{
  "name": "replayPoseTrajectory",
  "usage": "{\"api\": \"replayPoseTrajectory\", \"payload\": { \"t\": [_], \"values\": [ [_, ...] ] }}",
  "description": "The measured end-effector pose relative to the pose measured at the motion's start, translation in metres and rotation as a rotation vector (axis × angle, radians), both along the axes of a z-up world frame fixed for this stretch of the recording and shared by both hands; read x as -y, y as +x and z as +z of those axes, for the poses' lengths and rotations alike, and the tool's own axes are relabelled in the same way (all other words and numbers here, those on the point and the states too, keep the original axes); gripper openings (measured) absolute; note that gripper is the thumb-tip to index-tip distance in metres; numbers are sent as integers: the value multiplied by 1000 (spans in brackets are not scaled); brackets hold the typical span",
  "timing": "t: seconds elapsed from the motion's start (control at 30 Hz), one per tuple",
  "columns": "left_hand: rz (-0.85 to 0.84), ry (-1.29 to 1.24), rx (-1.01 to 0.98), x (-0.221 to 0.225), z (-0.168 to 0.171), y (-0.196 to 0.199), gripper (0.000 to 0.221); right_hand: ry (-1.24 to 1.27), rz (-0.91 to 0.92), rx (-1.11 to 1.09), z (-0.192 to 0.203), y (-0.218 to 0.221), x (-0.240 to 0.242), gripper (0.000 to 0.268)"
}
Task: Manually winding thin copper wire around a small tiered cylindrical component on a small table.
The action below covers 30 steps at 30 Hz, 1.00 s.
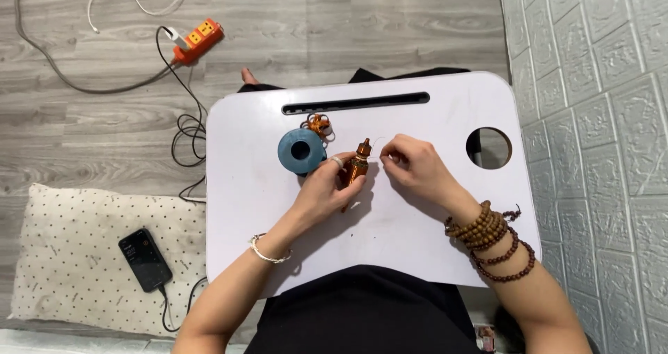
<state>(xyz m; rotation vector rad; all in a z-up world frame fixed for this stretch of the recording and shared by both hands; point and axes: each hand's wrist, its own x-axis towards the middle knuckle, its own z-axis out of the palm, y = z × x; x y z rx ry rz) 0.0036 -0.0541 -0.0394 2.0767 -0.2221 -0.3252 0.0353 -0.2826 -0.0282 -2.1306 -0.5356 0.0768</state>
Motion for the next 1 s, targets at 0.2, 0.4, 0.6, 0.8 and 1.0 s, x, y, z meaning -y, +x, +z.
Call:
{"api": "replayPoseTrajectory", "payload": {
  "t": [0.2, 0.4, 0.6, 0.8, 1.0],
  "values": [
    [-43, -129, 19, -6, -1, -4, 54, 131, 104, -15, -7, 3, 5, 4],
    [-49, -186, 99, -9, -12, -2, 44, 238, 25, 122, -10, 5, 8, 37],
    [-80, -236, 149, -13, -16, -1, 39, -27, 55, 607, 1, -3, 0, 21],
    [-101, -262, 166, -12, -15, 0, 40, -141, 60, 696, -11, 1, 0, 18],
    [-107, -286, 163, -12, -17, 1, 40, -170, 71, 683, -13, -3, -5, 13]
  ]
}}
